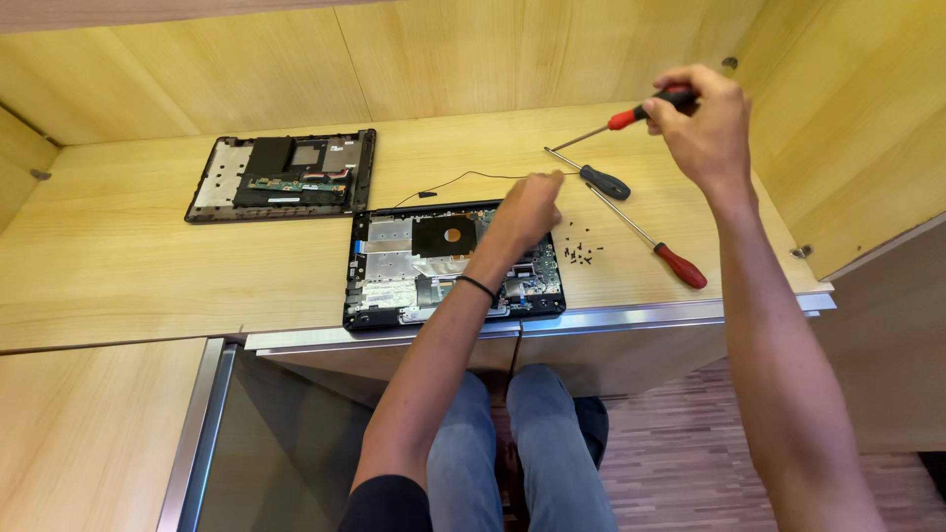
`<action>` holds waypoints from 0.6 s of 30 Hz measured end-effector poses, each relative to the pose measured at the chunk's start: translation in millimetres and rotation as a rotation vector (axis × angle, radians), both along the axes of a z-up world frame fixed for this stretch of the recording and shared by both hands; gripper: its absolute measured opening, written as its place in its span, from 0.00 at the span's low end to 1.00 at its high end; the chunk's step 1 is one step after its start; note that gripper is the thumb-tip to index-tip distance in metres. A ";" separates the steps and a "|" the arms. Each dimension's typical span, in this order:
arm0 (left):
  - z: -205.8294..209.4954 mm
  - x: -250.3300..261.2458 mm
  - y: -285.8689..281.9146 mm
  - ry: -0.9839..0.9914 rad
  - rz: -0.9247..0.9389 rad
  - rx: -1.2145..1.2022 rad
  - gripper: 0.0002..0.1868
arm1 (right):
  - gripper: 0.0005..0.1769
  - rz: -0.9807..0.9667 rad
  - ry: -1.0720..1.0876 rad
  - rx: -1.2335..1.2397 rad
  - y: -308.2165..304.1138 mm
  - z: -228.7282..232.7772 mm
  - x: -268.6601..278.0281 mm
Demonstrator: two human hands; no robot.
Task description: The person disassembles a laptop by removing screws, disconnecting ribbon cables, and detaching internal components. They use screwdrivers to loosen screws and carefully lift the motherboard out of the chassis.
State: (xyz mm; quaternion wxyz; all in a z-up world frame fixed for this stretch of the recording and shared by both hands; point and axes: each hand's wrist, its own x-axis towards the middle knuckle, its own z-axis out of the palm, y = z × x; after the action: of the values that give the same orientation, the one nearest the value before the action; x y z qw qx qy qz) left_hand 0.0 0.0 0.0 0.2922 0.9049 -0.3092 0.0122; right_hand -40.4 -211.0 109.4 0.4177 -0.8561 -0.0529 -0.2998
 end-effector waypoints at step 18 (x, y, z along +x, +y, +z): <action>-72.7 -8.4 -34.6 -0.098 -0.158 -0.011 0.04 | 0.17 -0.127 0.045 -0.044 15.9 -148.8 -65.1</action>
State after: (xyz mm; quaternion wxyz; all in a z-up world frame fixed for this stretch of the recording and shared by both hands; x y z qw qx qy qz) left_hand -8.4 -34.6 -72.7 0.2817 0.8744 -0.3935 0.0351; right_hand -105.5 -195.1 -39.4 0.3799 -0.8732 0.0044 -0.3052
